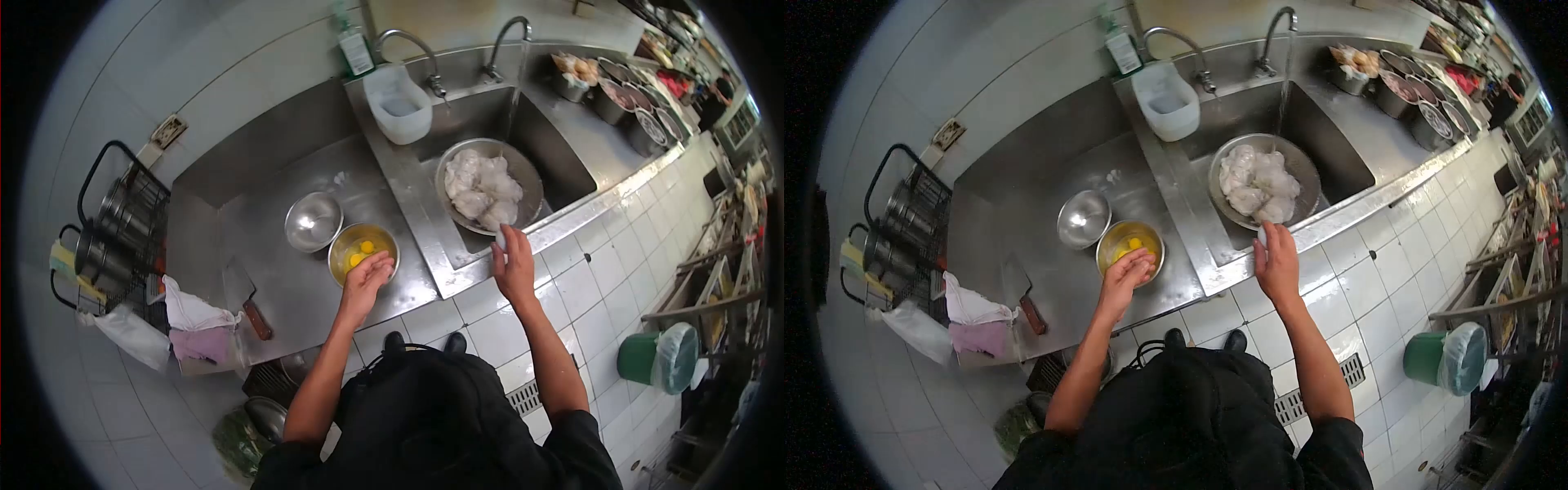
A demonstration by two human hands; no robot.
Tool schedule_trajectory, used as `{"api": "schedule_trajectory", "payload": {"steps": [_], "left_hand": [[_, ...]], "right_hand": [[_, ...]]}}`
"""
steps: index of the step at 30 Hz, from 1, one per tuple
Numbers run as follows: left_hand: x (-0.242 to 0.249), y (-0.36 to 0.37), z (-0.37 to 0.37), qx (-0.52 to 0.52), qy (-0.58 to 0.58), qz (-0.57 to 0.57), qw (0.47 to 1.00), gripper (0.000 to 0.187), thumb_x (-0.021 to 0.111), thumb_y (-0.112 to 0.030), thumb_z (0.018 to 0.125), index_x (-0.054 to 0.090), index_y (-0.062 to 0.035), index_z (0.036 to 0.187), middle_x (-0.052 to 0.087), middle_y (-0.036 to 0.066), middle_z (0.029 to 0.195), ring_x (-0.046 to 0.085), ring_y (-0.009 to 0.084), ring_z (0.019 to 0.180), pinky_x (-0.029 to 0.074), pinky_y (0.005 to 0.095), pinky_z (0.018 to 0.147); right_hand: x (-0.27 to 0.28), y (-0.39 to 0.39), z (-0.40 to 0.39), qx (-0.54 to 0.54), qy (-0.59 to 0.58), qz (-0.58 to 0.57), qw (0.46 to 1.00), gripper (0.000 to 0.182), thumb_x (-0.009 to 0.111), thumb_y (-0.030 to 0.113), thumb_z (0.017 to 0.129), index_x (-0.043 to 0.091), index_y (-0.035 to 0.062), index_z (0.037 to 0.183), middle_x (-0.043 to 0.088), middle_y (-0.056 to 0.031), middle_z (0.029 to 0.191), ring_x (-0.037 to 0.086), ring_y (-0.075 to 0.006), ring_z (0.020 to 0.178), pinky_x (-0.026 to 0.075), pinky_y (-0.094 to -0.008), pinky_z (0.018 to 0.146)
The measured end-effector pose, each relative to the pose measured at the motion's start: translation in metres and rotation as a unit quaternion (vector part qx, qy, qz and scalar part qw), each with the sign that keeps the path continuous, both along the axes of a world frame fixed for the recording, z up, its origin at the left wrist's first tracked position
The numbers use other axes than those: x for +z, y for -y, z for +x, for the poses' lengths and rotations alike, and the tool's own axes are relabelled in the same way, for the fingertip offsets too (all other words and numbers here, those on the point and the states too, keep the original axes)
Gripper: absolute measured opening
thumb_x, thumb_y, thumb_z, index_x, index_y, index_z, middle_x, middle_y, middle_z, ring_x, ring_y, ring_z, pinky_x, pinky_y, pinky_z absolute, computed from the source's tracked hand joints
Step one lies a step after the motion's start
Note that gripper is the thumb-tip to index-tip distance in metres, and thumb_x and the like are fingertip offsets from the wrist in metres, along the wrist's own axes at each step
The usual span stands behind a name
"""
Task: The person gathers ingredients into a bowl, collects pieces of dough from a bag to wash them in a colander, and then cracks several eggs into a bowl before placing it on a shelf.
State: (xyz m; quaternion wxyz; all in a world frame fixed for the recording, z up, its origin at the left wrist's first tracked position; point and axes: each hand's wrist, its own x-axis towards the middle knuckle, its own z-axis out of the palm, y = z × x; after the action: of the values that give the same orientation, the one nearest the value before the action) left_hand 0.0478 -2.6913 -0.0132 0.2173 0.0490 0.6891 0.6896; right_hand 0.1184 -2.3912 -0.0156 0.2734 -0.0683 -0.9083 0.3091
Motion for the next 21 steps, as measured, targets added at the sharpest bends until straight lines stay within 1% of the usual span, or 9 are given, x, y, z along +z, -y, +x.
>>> {"api": "schedule_trajectory", "payload": {"steps": [4,7,8,9,10,12,15,20,21], "left_hand": [[0.004,0.023,-0.001,0.018,0.01,-0.005,1.0,0.041,0.056,-0.018,0.094,0.049,0.0,0.13,0.06,0.01,0.118,0.059,0.0146,0.103,0.046,0.027,0.086],[0.004,0.033,-0.01,0.006,-0.007,0.007,1.0,0.042,0.058,-0.016,0.092,0.048,0.0009,0.13,0.06,0.01,0.119,0.058,0.0156,0.105,0.046,0.0278,0.088],[0.003,0.036,-0.01,-0.001,-0.014,0.01,1.0,0.043,0.059,-0.015,0.092,0.048,0.0012,0.13,0.059,0.011,0.12,0.058,0.0159,0.105,0.046,0.0281,0.089],[0.002,0.035,-0.013,-0.013,-0.025,0.026,0.999,0.044,0.06,-0.014,0.091,0.048,0.0014,0.13,0.059,0.011,0.12,0.058,0.0161,0.106,0.046,0.0284,0.09],[0.002,0.033,-0.015,-0.025,-0.036,0.041,0.998,0.044,0.061,-0.013,0.09,0.048,0.0015,0.13,0.059,0.011,0.121,0.058,0.0163,0.106,0.046,0.0287,0.091],[0.007,0.028,-0.021,-0.06,-0.067,0.046,0.995,0.047,0.063,-0.011,0.088,0.048,0.0013,0.13,0.058,0.012,0.121,0.057,0.0166,0.107,0.045,0.0293,0.093],[0.031,0.018,-0.032,-0.104,-0.112,0.042,0.987,0.049,0.065,-0.012,0.086,0.05,-0.0004,0.131,0.059,0.012,0.118,0.058,0.0163,0.105,0.047,0.0284,0.091],[0.031,0.026,-0.06,-0.121,-0.134,-0.011,0.983,0.047,0.066,-0.011,0.083,0.054,-0.0005,0.127,0.064,0.011,0.108,0.06,0.0148,0.098,0.048,0.0259,0.086],[0.026,0.029,-0.066,-0.129,-0.119,-0.009,0.984,0.046,0.066,-0.011,0.083,0.054,-0.0001,0.126,0.065,0.011,0.105,0.061,0.0144,0.096,0.048,0.0253,0.085]], "right_hand": [[-0.031,0.003,0.0,-0.001,0.114,0.09,0.989,0.04,0.06,0.005,0.082,0.05,0.0014,0.121,0.055,-0.0207,0.109,0.053,-0.0391,0.1,0.044,-0.0415,0.087],[-0.031,0.002,-0.007,0.014,0.024,0.068,0.997,0.039,0.06,0.005,0.083,0.051,0.0009,0.12,0.056,-0.0209,0.11,0.054,-0.0395,0.1,0.045,-0.0411,0.086],[-0.021,0.01,-0.011,-0.004,0.051,-0.034,0.998,0.038,0.06,0.006,0.084,0.05,-0.0003,0.121,0.057,-0.0205,0.109,0.055,-0.0388,0.099,0.046,-0.0407,0.085],[-0.021,0.015,-0.017,0.006,0.022,-0.12,0.993,0.034,0.059,0.012,0.088,0.052,0.001,0.119,0.06,-0.0177,0.104,0.059,-0.0304,0.085,0.048,-0.0361,0.075],[-0.013,0.022,-0.022,0.014,0.063,-0.32,0.945,0.03,0.058,0.015,0.09,0.053,0.0019,0.117,0.061,-0.0159,0.101,0.058,-0.0251,0.079,0.047,-0.0326,0.07],[0.015,0.045,-0.034,0.078,0.117,-0.635,0.76,0.022,0.052,0.022,0.094,0.055,0.0047,0.107,0.063,-0.0109,0.095,0.054,-0.0139,0.066,0.042,-0.0247,0.058],[0.03,0.08,-0.052,0.179,0.188,-0.748,0.61,0.022,0.05,0.024,0.095,0.055,0.0045,0.104,0.062,-0.0093,0.09,0.054,-0.0151,0.066,0.043,-0.0258,0.058],[0.02,0.13,-0.084,0.241,0.267,-0.755,0.548,0.023,0.051,0.021,0.095,0.054,0.001,0.107,0.062,-0.0074,0.09,0.058,-0.0157,0.066,0.047,-0.0271,0.06],[0.024,0.14,-0.088,0.232,0.287,-0.721,0.586,0.023,0.052,0.019,0.094,0.054,0.0005,0.108,0.062,-0.0076,0.091,0.059,-0.0156,0.068,0.048,-0.0266,0.061]]}}
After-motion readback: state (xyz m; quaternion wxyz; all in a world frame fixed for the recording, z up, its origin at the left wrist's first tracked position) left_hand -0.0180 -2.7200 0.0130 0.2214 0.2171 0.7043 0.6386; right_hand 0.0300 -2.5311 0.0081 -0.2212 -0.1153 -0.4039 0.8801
